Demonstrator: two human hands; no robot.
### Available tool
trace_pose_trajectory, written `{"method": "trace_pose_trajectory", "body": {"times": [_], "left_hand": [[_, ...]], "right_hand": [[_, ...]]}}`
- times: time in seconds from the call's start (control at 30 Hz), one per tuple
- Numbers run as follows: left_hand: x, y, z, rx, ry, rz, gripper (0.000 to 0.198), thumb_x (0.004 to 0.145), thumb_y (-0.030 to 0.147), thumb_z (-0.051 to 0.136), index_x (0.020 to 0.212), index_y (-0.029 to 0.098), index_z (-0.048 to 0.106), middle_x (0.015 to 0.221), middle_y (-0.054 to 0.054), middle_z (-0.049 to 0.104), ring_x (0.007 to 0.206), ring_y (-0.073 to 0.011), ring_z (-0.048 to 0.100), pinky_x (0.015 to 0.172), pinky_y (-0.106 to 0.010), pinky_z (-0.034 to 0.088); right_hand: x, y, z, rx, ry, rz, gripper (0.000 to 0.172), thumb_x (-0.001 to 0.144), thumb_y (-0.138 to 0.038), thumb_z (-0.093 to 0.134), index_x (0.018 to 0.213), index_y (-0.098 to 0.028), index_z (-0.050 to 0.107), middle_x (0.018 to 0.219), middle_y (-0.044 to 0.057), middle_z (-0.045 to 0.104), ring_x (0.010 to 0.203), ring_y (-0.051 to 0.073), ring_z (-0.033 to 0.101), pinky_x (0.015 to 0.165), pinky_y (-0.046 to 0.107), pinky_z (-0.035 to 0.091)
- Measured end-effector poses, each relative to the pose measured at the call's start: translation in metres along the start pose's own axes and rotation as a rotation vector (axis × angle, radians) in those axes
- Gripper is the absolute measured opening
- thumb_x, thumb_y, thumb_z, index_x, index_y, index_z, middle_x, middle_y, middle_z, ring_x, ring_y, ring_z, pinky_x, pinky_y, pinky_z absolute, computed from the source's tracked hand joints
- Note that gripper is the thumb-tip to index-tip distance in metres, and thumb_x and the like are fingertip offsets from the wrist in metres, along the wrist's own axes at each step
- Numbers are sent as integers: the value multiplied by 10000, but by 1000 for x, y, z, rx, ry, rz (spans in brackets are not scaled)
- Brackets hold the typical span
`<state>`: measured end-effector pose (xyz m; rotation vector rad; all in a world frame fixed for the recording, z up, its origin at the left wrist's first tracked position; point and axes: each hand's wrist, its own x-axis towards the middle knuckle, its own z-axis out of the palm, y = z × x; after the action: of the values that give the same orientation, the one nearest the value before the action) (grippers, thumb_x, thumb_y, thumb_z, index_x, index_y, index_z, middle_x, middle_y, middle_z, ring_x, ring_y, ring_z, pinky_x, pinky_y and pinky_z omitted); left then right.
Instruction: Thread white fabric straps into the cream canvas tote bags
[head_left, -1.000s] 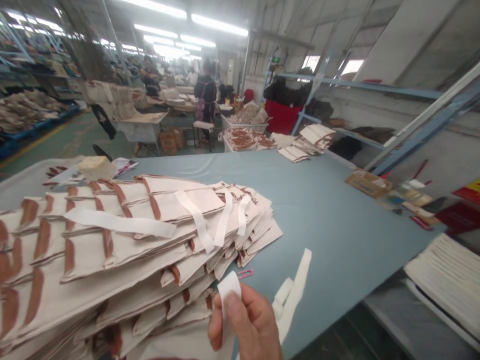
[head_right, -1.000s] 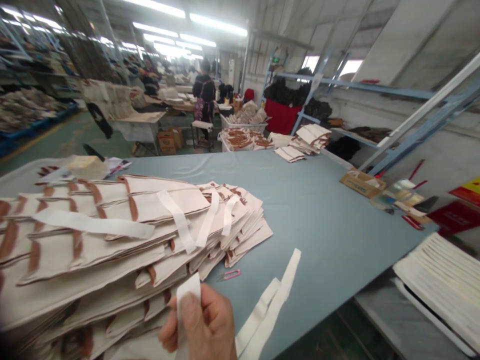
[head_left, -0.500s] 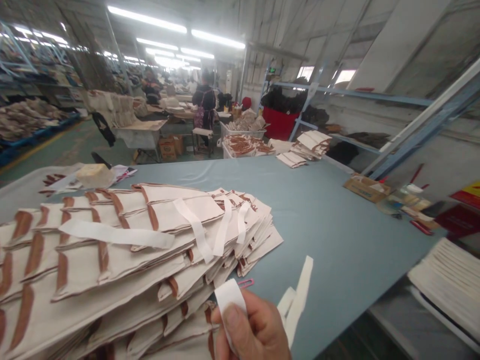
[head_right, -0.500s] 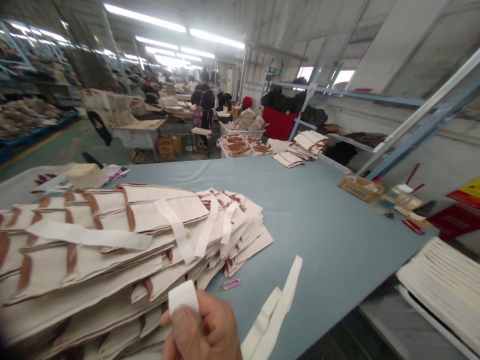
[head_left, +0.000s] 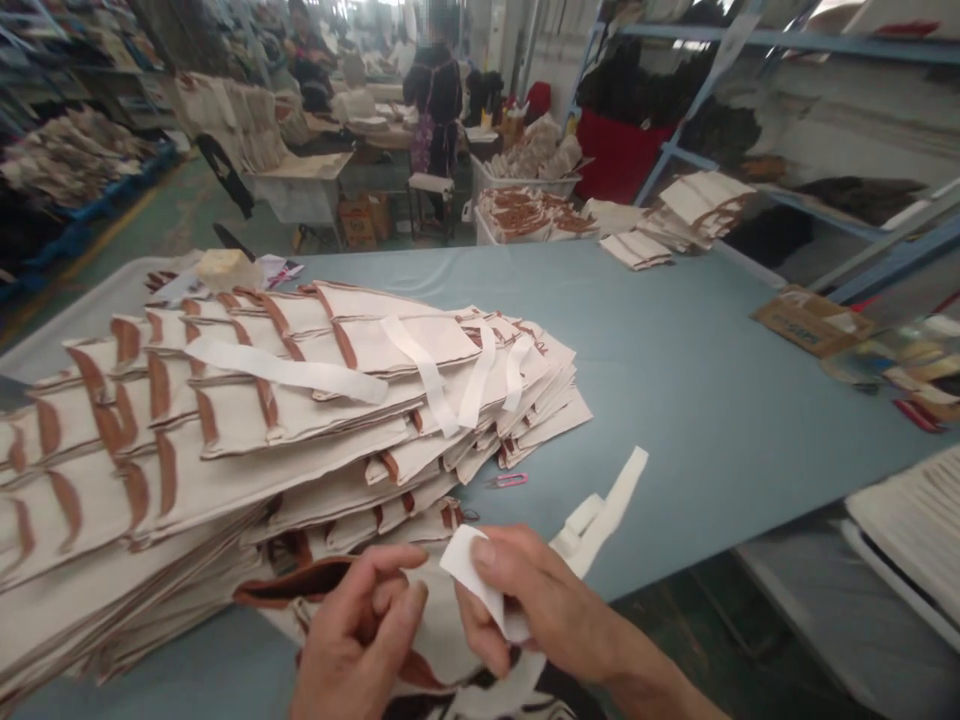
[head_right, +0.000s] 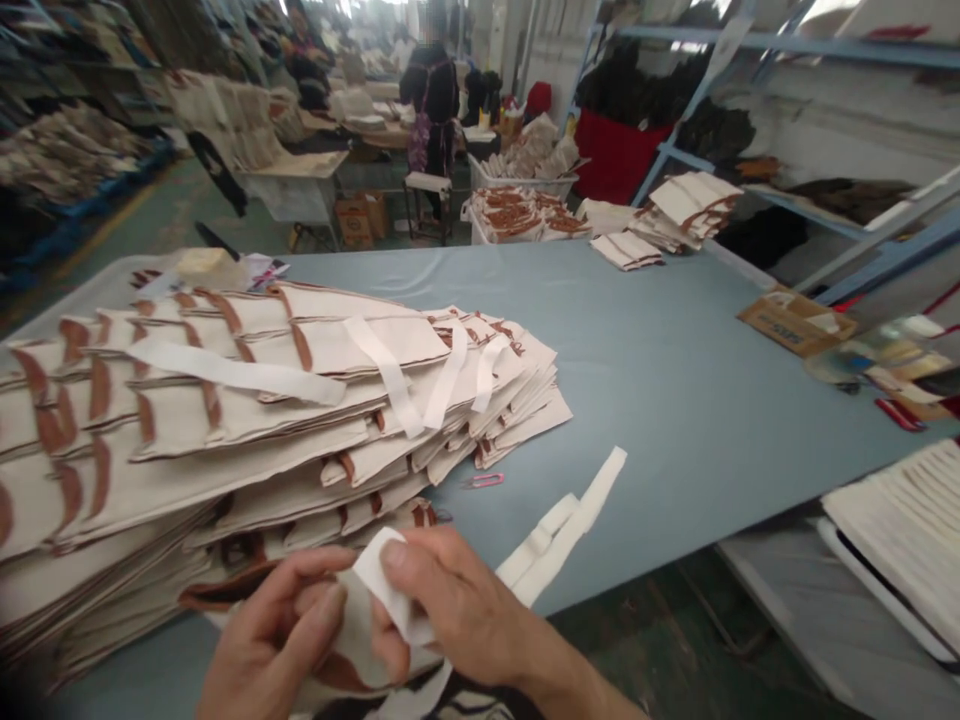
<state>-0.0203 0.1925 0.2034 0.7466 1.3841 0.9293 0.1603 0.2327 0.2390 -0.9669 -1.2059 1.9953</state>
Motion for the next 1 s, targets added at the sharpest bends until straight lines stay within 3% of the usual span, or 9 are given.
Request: {"method": "trace_pose_trajectory", "body": {"times": [0.1, 0.27, 0.47, 0.57, 0.67, 0.87, 1.0], "left_hand": [[-4, 12, 3, -75, -90, -29, 646, 736, 663, 847, 1166, 220, 655, 597, 57, 619, 458, -144, 610, 454, -251, 577], [-10, 13, 7, -105, -138, -60, 629, 730, 654, 855, 1130, 212, 656, 619, 45, 618, 502, -153, 623, 475, -256, 585], [-7, 7, 7, -53, -112, -63, 545, 736, 680, 832, 938, 206, 655, 597, 53, 562, 473, -130, 570, 469, -269, 588], [-3, 8, 7, -12, -124, -33, 526, 761, 677, 810, 882, 189, 657, 590, 57, 534, 477, -95, 515, 458, -185, 507], [0, 11, 7, 26, -143, -1, 504, 772, 642, 815, 792, 171, 636, 572, 71, 486, 488, -65, 453, 463, -128, 398], [0, 15, 7, 31, -169, -4, 450, 773, 577, 820, 727, 183, 607, 551, 90, 424, 463, -69, 397, 462, -163, 412], [-4, 10, 8, -52, -166, -34, 508, 741, 653, 829, 801, 183, 646, 564, 63, 538, 468, -85, 489, 482, -177, 452]], "right_hand": [[3, 8, 1, 156, -124, 83, 539, 958, -631, 469, 612, -218, 474, 472, -75, 387, 434, 75, 268, 457, 242, 194], [11, 25, 1, 491, -276, 219, 433, 884, -530, 586, 615, -235, 419, 433, -127, 262, 370, 45, 91, 379, 240, 56], [24, 46, -14, 728, -625, 386, 381, 902, -445, 581, 620, -240, 427, 397, -126, 258, 314, 60, 108, 302, 202, 111], [27, 51, -20, 772, -715, 449, 380, 905, -424, 572, 608, -230, 436, 401, -118, 274, 313, 61, 141, 307, 168, 182], [27, 51, -22, 766, -739, 487, 379, 902, -416, 566, 598, -216, 463, 398, -108, 293, 318, 59, 178, 333, 152, 242], [29, 58, -26, 671, -759, 501, 366, 872, -475, 552, 620, -215, 499, 403, -109, 288, 347, 68, 177, 345, 173, 262], [24, 61, -25, 454, -490, 501, 363, 893, -489, 504, 694, -191, 565, 392, -103, 331, 320, 74, 201, 330, 182, 222]]}}
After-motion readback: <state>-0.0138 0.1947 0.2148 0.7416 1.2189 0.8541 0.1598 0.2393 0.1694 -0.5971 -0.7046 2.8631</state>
